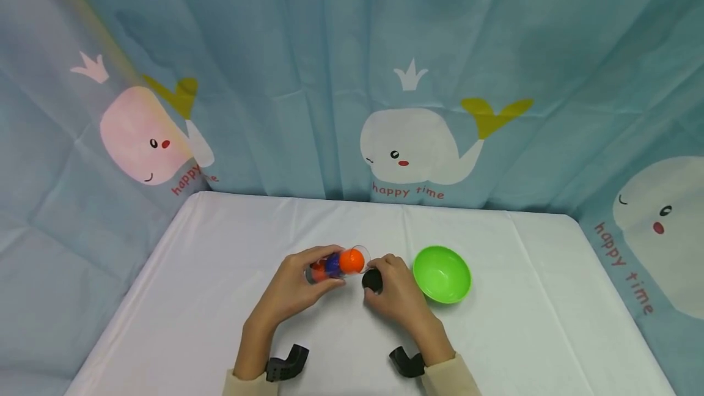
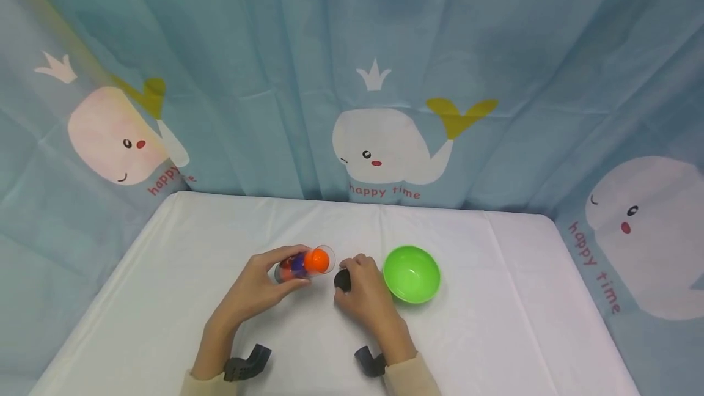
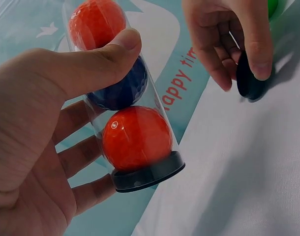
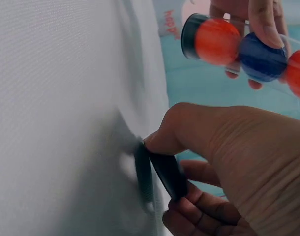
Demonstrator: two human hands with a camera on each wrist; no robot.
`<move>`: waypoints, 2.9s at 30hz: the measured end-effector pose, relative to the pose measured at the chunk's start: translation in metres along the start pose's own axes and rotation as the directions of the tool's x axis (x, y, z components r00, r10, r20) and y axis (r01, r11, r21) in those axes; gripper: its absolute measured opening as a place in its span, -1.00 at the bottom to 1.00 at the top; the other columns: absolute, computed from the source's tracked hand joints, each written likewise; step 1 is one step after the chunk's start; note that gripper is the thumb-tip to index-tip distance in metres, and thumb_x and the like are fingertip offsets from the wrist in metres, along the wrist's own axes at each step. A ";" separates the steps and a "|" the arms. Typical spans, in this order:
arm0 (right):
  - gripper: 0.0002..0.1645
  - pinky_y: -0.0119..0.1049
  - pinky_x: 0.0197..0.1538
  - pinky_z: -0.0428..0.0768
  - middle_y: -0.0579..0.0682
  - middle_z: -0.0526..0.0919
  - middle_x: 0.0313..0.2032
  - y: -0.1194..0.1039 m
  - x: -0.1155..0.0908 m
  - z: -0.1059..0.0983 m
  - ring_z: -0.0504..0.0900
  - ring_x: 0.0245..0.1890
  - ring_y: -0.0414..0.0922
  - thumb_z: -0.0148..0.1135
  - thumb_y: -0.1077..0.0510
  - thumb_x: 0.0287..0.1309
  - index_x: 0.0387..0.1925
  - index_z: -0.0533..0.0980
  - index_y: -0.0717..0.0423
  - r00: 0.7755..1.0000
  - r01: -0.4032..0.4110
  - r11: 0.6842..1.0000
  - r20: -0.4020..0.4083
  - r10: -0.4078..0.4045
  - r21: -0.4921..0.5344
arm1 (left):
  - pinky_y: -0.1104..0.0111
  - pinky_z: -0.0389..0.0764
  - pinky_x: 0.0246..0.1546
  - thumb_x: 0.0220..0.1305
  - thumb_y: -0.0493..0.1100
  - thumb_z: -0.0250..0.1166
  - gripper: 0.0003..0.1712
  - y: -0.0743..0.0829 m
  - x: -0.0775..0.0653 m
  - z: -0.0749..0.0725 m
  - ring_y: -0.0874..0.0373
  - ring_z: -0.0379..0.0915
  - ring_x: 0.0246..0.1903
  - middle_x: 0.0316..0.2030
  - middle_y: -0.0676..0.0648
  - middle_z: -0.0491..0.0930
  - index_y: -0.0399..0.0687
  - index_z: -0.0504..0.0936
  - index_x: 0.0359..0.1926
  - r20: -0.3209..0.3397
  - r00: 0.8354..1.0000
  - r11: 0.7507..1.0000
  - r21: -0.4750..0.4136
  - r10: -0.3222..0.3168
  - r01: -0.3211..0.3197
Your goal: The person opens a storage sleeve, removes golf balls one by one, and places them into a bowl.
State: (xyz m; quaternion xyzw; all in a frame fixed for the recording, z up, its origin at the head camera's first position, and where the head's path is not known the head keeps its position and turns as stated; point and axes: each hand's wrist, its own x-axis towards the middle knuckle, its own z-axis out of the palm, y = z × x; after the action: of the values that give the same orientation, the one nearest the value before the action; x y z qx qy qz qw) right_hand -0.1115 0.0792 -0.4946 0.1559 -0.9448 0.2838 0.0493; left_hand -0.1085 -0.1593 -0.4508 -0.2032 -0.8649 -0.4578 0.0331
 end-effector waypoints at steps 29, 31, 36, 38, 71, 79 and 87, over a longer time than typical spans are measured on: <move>-0.50 -0.02 0.22 0.72 0.08 0.67 0.01 -0.004 0.001 -0.005 0.69 0.03 0.00 0.58 0.12 0.16 0.11 0.67 0.17 0.999 0.021 0.996 0.027 -0.023 0.088 | 0.14 0.73 0.20 0.12 -0.09 0.66 -0.36 0.000 0.001 0.000 0.12 0.71 0.16 0.18 0.08 0.75 0.18 0.71 0.26 0.002 1.000 0.999 0.045 -0.012 0.012; -0.51 -0.01 0.24 0.71 0.09 0.69 0.03 -0.007 0.002 -0.010 0.71 0.05 0.01 0.55 0.13 0.19 0.14 0.67 0.14 1.000 0.025 0.990 0.010 -0.027 0.138 | 0.14 0.73 0.20 0.12 -0.08 0.66 -0.36 -0.001 0.001 0.000 0.12 0.72 0.16 0.18 0.09 0.75 0.19 0.71 0.26 0.000 1.000 0.999 0.049 -0.009 0.009; -0.58 -0.07 0.15 0.77 0.07 0.73 0.01 -0.015 0.002 -0.027 0.76 0.00 -0.01 0.48 0.21 0.27 0.15 0.67 0.10 0.998 0.043 0.962 -0.045 -0.032 0.271 | 0.13 0.73 0.19 0.12 -0.08 0.65 -0.36 -0.002 0.000 0.001 0.12 0.72 0.15 0.17 0.11 0.75 0.23 0.71 0.25 -0.009 1.000 0.998 0.055 -0.007 0.007; -0.60 -0.11 0.10 0.79 0.03 0.74 -0.01 -0.017 0.001 -0.034 0.76 -0.04 -0.05 0.45 0.25 0.28 0.15 0.67 0.08 0.997 0.055 0.952 -0.068 -0.036 0.302 | 0.12 0.73 0.20 0.12 -0.08 0.66 -0.36 -0.001 -0.001 0.001 0.13 0.71 0.15 0.16 0.13 0.75 0.26 0.72 0.25 -0.014 1.000 0.998 0.067 -0.013 0.014; -0.56 -0.20 0.17 0.76 0.18 0.67 0.14 -0.013 0.000 -0.047 0.69 0.14 0.03 0.46 0.14 0.34 0.22 0.63 -0.01 0.988 0.150 0.758 -0.078 -0.130 0.634 | -0.08 0.50 0.29 0.08 -0.01 0.67 -0.35 0.005 0.000 0.002 0.10 0.59 0.16 0.09 0.12 0.74 0.30 0.74 0.24 -0.059 0.997 0.971 0.236 0.055 -0.039; -0.53 -0.24 0.19 0.75 0.08 0.68 0.14 -0.012 0.000 -0.046 0.69 0.16 0.02 0.48 0.14 0.32 0.22 0.62 0.11 0.989 0.140 0.750 -0.059 -0.134 0.647 | -0.01 0.55 0.22 -0.01 0.00 0.70 -0.29 0.008 -0.002 -0.002 0.09 0.63 0.13 0.08 0.12 0.77 0.30 0.74 0.24 -0.098 0.989 0.946 0.315 0.114 -0.078; -0.50 -0.22 0.18 0.75 0.10 0.67 0.14 -0.010 0.001 -0.045 0.71 0.14 -0.01 0.48 0.18 0.31 0.21 0.56 0.23 0.988 0.136 0.723 -0.038 -0.150 0.677 | -0.01 0.55 0.20 -0.06 0.02 0.72 -0.34 0.010 -0.003 -0.006 0.11 0.67 0.08 0.05 0.14 0.81 0.25 0.80 0.15 -0.125 0.975 0.933 0.337 0.182 -0.131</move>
State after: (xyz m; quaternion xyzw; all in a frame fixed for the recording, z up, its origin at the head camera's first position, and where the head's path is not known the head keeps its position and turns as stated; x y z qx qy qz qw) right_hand -0.1089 0.0958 -0.4518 0.2384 -0.7622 0.6019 0.0015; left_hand -0.1032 -0.1606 -0.4404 -0.2273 -0.9046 -0.3186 0.1691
